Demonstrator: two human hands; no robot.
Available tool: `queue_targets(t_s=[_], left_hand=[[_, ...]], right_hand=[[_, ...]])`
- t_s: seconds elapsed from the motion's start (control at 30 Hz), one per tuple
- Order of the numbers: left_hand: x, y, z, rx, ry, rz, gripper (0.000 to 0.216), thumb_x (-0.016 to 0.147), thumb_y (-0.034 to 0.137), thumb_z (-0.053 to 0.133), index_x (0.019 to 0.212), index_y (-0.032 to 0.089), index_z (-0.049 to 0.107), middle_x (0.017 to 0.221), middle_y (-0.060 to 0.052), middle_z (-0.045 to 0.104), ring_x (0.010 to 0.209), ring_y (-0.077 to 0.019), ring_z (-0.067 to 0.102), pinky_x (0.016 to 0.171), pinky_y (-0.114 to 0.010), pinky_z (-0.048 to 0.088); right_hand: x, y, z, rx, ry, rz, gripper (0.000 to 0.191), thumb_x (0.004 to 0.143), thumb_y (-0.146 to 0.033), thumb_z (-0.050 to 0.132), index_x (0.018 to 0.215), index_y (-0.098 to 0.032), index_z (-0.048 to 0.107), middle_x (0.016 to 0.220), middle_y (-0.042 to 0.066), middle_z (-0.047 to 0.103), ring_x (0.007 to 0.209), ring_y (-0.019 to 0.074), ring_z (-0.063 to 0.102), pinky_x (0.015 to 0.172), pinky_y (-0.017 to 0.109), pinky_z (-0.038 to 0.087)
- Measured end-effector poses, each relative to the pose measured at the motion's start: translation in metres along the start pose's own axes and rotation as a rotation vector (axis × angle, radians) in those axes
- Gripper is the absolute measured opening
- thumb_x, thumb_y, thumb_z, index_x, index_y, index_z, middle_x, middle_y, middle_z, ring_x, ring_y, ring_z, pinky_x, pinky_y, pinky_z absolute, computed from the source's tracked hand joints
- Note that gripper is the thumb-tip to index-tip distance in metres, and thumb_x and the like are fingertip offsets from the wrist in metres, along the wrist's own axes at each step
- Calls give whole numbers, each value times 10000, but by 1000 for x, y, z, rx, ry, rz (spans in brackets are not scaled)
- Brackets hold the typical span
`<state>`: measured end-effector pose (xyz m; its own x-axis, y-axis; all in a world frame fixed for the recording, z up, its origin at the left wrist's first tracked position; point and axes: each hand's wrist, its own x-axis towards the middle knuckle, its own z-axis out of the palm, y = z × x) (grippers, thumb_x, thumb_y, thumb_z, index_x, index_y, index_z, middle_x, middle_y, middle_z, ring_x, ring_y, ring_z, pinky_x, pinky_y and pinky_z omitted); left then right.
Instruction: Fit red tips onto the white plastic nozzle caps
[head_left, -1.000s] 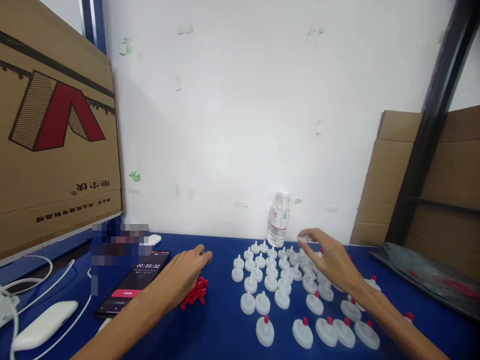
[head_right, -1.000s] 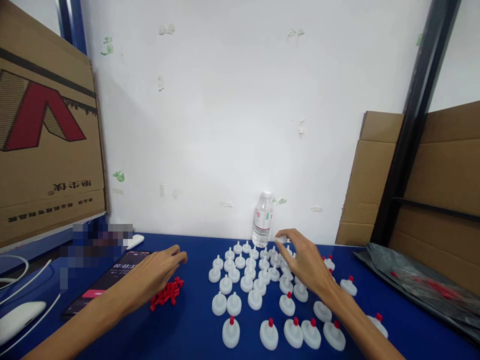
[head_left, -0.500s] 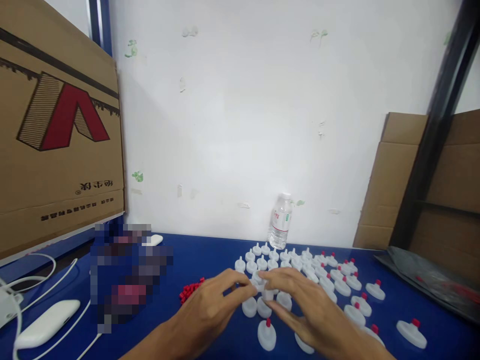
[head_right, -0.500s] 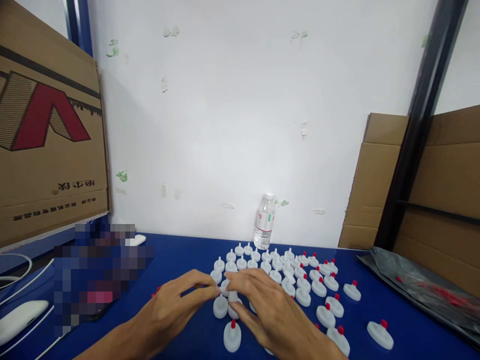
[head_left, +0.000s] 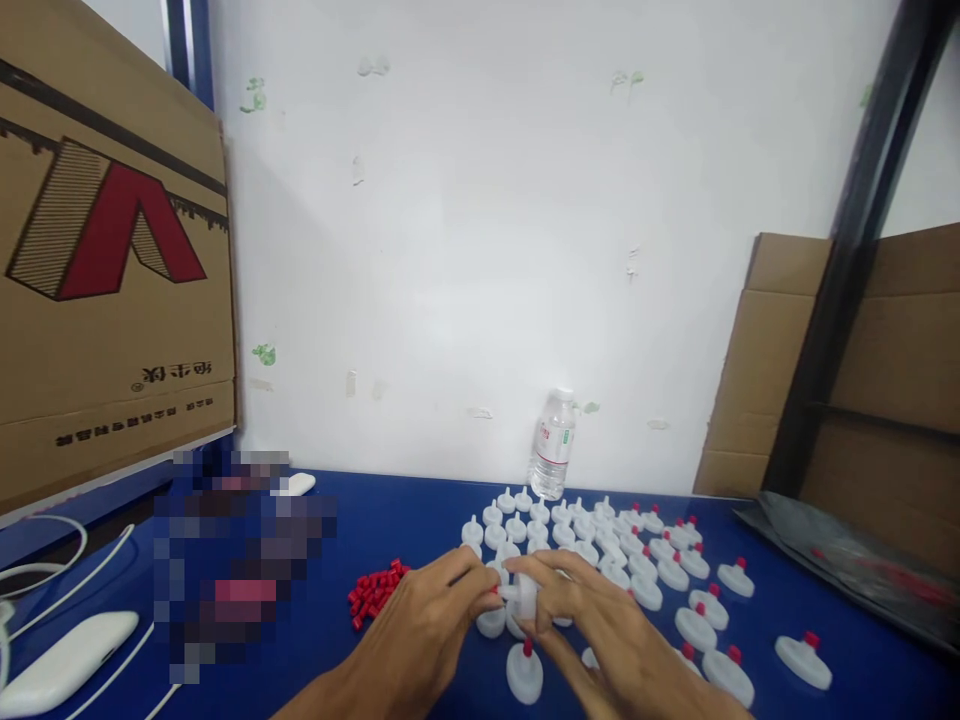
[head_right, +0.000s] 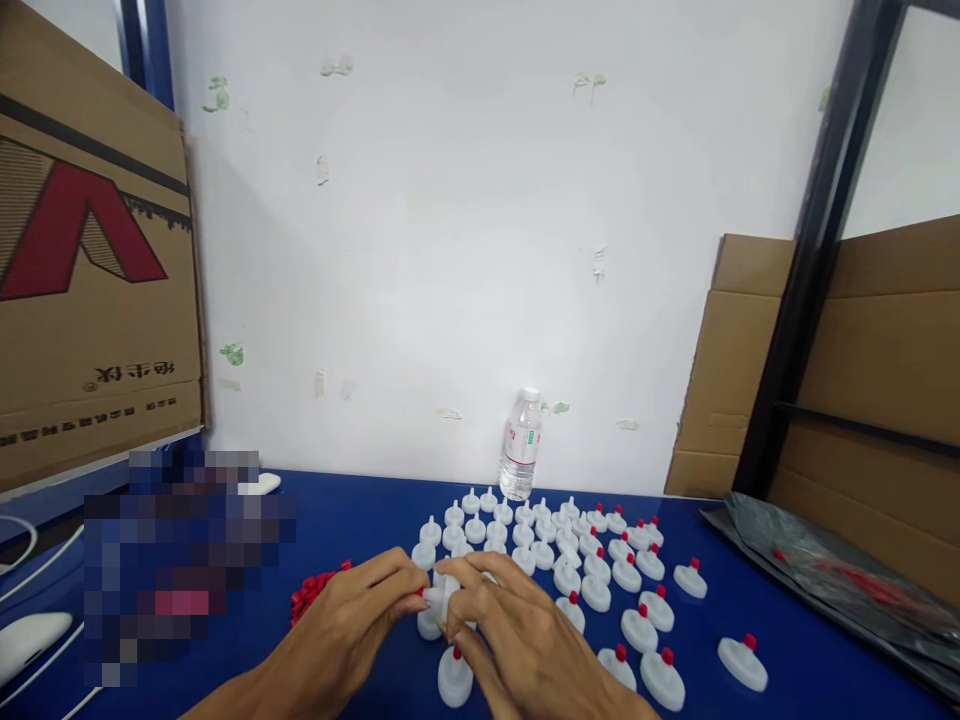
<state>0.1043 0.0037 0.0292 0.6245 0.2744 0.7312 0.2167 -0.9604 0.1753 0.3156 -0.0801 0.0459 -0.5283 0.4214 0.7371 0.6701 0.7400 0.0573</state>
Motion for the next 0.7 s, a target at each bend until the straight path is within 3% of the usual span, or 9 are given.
queue_targets(t_s=[0.17, 0.33, 0.47, 0.53, 0.6, 0.7], left_hand=[[-1, 6, -1, -97, -4, -17, 337, 1077, 252, 325, 841, 197, 558, 761, 1, 564, 630, -103, 507, 570, -235, 373], [3, 6, -8, 17, -65, -51, 380, 1085, 284, 308, 839, 208, 587, 784, -7, 600, 647, -113, 537, 562, -252, 369], [7, -6, -20, 165, -83, 63, 315, 1078, 269, 332, 997, 220, 632, 895, -26, 649, 787, -147, 566, 612, -270, 388], [9, -17, -28, 217, -74, -2, 336, 1076, 256, 318, 1012, 211, 644, 927, -39, 653, 837, -165, 553, 659, -282, 416], [10, -30, -36, 293, -102, -158, 361, 1076, 287, 326, 984, 206, 665, 941, -47, 656, 899, -188, 547, 711, -305, 436], [9, -52, -46, 305, -269, -316, 357, 1069, 303, 353, 1026, 207, 694, 1016, -60, 671, 1033, -216, 541, 836, -341, 453]], right_hand=[[3, -4, 2, 34, 22, 4, 248, 970, -30, 453, 1106, -231, 501, 825, 39, 720, 1150, 246, 689, 948, 360, 599], [8, -4, 0, 65, 18, 17, 267, 977, -62, 476, 1180, -236, 491, 991, 71, 735, 1098, 238, 700, 939, 369, 598], [12, -1, -10, -28, -136, 64, 271, 955, -64, 443, 1130, -243, 548, 1211, 124, 662, 1065, 235, 682, 862, 371, 610], [10, 8, -17, -41, -194, 89, 328, 929, -60, 406, 1148, -242, 568, 1272, 134, 618, 1091, 243, 659, 848, 379, 603], [6, 23, -25, -40, -192, 184, 359, 947, -85, 373, 1205, -242, 568, 1269, 129, 613, 1118, 247, 642, 881, 401, 585], [-3, 49, -36, -74, -163, 403, 346, 1029, -176, 343, 1269, -255, 580, 1231, 101, 647, 1096, 237, 649, 911, 416, 564]])
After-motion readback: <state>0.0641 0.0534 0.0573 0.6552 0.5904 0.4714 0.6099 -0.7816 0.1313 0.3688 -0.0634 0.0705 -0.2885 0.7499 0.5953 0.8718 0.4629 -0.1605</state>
